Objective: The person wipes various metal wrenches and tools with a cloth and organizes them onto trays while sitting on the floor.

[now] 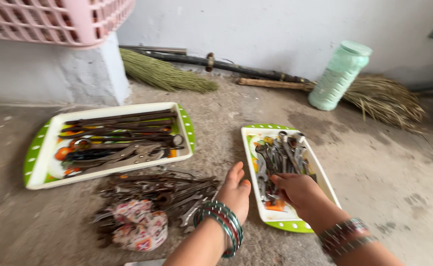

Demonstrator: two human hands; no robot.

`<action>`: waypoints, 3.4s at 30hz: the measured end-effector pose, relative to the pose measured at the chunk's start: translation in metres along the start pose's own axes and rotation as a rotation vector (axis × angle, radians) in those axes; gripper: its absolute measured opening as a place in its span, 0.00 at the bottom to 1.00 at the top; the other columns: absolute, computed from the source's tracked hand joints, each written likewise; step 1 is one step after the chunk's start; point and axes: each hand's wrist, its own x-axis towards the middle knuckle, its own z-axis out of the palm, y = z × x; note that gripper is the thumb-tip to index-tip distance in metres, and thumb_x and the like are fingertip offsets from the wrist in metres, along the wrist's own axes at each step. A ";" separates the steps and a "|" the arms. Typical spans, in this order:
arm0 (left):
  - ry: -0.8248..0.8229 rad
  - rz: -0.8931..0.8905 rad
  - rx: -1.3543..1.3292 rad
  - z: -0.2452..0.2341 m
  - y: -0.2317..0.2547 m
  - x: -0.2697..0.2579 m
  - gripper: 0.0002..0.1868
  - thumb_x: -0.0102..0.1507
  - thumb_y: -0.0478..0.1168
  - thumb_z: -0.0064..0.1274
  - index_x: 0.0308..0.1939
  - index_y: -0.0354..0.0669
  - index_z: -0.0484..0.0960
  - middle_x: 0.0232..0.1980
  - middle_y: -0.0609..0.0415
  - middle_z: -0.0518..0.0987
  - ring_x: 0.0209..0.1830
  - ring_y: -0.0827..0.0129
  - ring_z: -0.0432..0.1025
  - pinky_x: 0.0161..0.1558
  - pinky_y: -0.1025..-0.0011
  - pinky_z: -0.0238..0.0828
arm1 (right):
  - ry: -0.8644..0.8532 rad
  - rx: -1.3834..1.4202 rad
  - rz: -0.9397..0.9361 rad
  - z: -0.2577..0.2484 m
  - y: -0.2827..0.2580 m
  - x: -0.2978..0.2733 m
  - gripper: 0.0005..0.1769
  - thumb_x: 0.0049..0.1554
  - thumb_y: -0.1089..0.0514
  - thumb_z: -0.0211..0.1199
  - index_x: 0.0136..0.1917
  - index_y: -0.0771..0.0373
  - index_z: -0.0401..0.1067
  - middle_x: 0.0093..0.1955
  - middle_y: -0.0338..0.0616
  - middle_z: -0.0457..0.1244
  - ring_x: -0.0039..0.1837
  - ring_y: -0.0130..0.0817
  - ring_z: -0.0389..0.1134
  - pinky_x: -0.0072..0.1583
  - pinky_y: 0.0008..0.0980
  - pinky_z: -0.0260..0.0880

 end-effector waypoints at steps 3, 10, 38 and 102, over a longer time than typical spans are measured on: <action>0.012 -0.030 0.151 0.015 0.009 0.015 0.30 0.68 0.37 0.39 0.76 0.56 0.58 0.78 0.54 0.64 0.75 0.65 0.64 0.71 0.68 0.60 | 0.060 0.107 0.046 -0.002 0.009 0.030 0.16 0.62 0.59 0.63 0.59 0.71 0.78 0.44 0.44 0.67 0.41 0.32 0.62 0.46 0.30 0.69; 0.018 -0.157 0.317 0.018 0.031 0.004 0.30 0.69 0.40 0.40 0.76 0.58 0.57 0.78 0.58 0.64 0.74 0.63 0.65 0.71 0.66 0.61 | 0.145 0.127 -0.181 0.002 0.007 0.036 0.23 0.57 0.72 0.58 0.65 0.60 0.72 0.50 0.36 0.66 0.47 0.27 0.69 0.51 0.24 0.74; 0.552 -0.220 0.357 -0.251 0.006 -0.109 0.29 0.65 0.50 0.53 0.68 0.45 0.70 0.69 0.52 0.75 0.67 0.66 0.71 0.66 0.65 0.66 | -0.380 -0.870 -1.378 0.229 0.001 -0.162 0.32 0.51 0.48 0.73 0.68 0.52 0.73 0.73 0.55 0.58 0.68 0.56 0.61 0.65 0.49 0.65; 0.137 -0.275 0.194 -0.173 0.052 -0.128 0.50 0.58 0.81 0.09 0.09 0.44 0.65 0.10 0.57 0.66 0.08 0.70 0.67 0.17 0.68 0.69 | 0.024 -0.661 -0.941 0.179 -0.050 -0.197 0.23 0.48 0.57 0.70 0.59 0.44 0.81 0.52 0.40 0.67 0.45 0.35 0.74 0.42 0.32 0.78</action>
